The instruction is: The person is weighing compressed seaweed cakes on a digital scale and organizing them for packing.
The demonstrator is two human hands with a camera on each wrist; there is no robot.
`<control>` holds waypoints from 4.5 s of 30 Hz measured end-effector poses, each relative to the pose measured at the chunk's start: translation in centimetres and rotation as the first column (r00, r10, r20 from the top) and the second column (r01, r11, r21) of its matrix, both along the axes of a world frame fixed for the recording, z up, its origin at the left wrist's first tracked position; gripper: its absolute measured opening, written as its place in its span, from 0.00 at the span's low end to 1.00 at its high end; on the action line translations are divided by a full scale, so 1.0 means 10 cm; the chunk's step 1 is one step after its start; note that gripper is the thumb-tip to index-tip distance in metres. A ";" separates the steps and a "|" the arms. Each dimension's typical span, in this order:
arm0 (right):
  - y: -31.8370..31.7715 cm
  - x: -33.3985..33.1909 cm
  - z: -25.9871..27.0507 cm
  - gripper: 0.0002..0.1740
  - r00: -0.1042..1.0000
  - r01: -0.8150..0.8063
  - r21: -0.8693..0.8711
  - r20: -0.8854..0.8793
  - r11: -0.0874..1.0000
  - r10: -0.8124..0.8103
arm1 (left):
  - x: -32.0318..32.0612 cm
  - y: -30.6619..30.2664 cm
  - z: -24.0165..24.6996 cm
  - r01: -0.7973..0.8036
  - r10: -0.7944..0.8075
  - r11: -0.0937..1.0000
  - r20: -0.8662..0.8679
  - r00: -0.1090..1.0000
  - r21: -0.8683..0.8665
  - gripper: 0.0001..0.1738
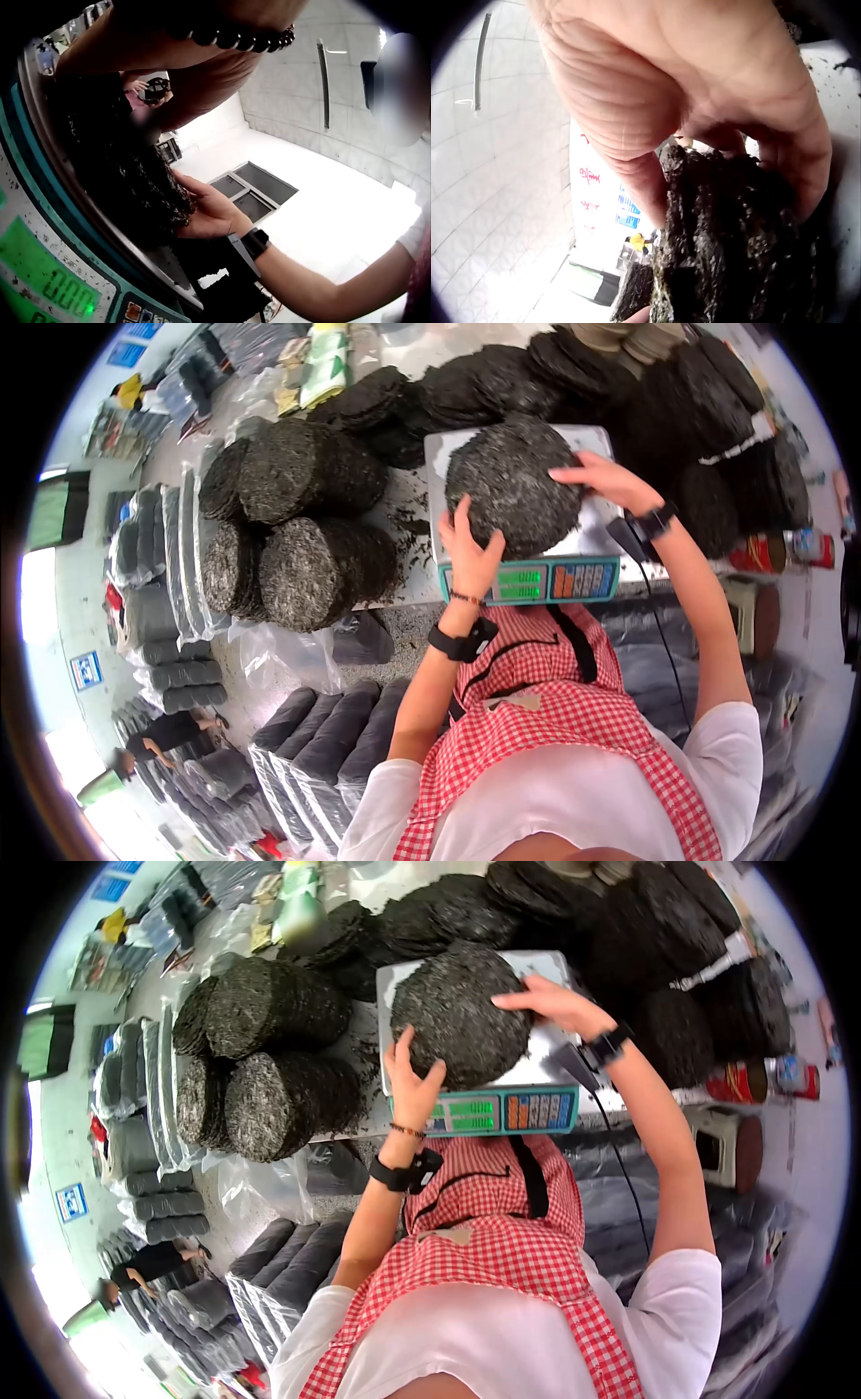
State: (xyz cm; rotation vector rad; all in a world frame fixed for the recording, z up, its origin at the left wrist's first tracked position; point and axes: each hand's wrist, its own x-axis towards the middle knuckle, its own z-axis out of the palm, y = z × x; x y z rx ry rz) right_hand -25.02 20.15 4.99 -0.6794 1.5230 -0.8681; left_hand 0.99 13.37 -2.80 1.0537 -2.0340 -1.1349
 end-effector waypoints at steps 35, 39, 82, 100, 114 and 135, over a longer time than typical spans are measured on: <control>-2.09 1.04 0.20 0.27 0.621 -0.613 -0.425 -0.781 0.666 0.074 | 2.60 -1.24 1.04 0.249 0.122 0.878 0.696 0.708 -0.408 0.49; -1.75 1.86 0.20 0.20 0.676 -0.640 -0.514 -0.730 0.571 0.100 | 2.71 -1.20 1.28 0.077 0.229 0.848 0.492 0.840 -0.525 0.38; 2.76 -1.08 -0.63 0.53 -0.225 0.212 0.037 -0.971 0.977 0.086 | 0.20 -0.44 0.49 0.089 -0.046 0.974 -0.201 0.978 0.209 0.28; 2.95 -1.06 -0.27 0.18 -0.170 0.542 -0.792 -0.430 0.280 -0.887 | 0.41 -0.46 0.72 0.172 0.401 0.738 -0.629 0.666 0.652 0.26; 0.67 0.98 -0.32 0.29 0.770 0.524 -0.760 0.230 0.385 -0.595 | -0.73 0.24 0.84 0.508 -0.621 0.623 0.018 0.783 -0.595 0.57; 2.21 0.17 -1.54 0.18 0.046 0.567 -0.648 -0.592 0.509 -0.805 | 0.04 -0.58 1.11 0.441 -0.240 0.597 0.375 0.895 -0.670 0.34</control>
